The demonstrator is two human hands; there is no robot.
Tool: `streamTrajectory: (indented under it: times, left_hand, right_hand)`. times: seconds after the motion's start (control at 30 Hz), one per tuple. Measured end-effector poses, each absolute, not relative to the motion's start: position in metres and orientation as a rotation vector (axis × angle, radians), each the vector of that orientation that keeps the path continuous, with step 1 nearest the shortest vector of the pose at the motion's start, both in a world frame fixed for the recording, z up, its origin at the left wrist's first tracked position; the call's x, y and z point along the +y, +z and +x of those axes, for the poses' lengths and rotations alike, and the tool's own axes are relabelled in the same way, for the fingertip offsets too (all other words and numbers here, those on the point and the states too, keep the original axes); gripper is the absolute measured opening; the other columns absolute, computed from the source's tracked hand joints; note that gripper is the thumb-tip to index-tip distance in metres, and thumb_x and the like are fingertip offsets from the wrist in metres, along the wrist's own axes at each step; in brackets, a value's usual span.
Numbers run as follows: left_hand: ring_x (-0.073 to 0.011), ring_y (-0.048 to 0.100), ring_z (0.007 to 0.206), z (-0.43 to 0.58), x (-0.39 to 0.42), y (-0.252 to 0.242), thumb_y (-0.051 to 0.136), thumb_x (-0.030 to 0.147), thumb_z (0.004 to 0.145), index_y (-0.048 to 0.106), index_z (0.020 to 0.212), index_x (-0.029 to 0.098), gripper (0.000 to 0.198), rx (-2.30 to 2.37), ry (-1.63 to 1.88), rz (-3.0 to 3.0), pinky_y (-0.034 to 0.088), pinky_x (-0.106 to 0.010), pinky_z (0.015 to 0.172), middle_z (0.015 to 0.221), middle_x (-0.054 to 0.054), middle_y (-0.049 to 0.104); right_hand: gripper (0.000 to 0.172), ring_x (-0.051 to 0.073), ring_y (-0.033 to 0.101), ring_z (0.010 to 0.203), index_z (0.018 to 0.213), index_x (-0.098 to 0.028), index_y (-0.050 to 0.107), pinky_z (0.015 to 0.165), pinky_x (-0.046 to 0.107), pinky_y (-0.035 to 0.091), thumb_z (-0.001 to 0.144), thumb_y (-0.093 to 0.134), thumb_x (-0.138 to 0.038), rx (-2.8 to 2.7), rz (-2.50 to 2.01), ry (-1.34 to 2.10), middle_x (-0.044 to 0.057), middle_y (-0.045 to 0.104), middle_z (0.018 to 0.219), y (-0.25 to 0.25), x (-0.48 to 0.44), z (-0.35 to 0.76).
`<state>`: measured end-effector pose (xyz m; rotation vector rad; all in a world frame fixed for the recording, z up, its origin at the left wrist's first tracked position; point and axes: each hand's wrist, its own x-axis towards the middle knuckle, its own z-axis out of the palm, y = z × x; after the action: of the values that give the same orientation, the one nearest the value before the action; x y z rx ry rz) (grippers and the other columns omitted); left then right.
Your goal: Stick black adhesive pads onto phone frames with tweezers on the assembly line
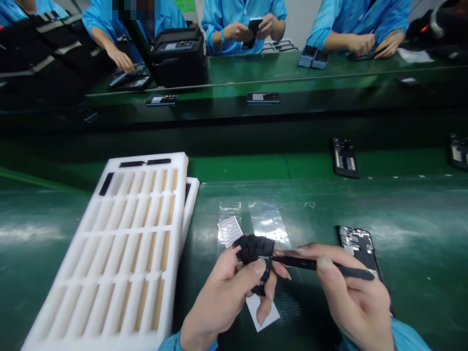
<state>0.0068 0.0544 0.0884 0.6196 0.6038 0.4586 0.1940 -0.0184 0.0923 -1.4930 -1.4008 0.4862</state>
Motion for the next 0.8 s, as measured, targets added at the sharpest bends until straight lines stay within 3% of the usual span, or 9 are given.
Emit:
streamTrajectory:
  times: [0.27, 0.47, 0.8]
  left_hand:
    - [-0.0073, 0.056, 0.05, -0.009, 0.033, 0.099, 0.052, 0.037, 0.101, 0.07, 0.108, 0.011, 0.032, 0.604, 0.488, 0.699, 0.046, -0.02, 0.05, 0.076, -0.005, 0.062]
    - [-0.0057, 0.056, 0.054, -0.022, 0.03, 0.098, 0.048, 0.034, 0.103, 0.069, 0.11, 0.013, 0.031, 0.561, 0.492, 0.742, 0.045, -0.019, 0.054, 0.08, -0.003, 0.059]
    - [-0.0065, 0.059, 0.054, -0.023, 0.028, 0.094, 0.055, 0.028, 0.101, 0.063, 0.122, 0.014, 0.027, 0.426, 0.595, 0.651, 0.049, -0.017, 0.05, 0.092, -0.009, 0.068]
  right_hand:
    - [0.025, 0.014, 0.075, 0.093, 0.117, -0.031, 0.068, 0.086, 0.015, 0.059, 0.099, 0.054, -0.021, -1.493, -1.479, 0.469, -0.002, 0.078, 0.105, 0.104, -0.041, 0.194]
    - [0.022, 0.013, 0.075, 0.09, 0.109, -0.032, 0.07, 0.082, 0.013, 0.058, 0.101, 0.052, -0.024, -1.464, -1.475, 0.482, -0.003, 0.078, 0.099, 0.105, -0.033, 0.187]
    - [0.02, 0.012, 0.075, 0.085, 0.102, -0.029, 0.074, 0.078, 0.012, 0.058, 0.101, 0.055, -0.027, -1.306, -1.414, 0.608, -0.001, 0.077, 0.093, 0.098, -0.033, 0.178]
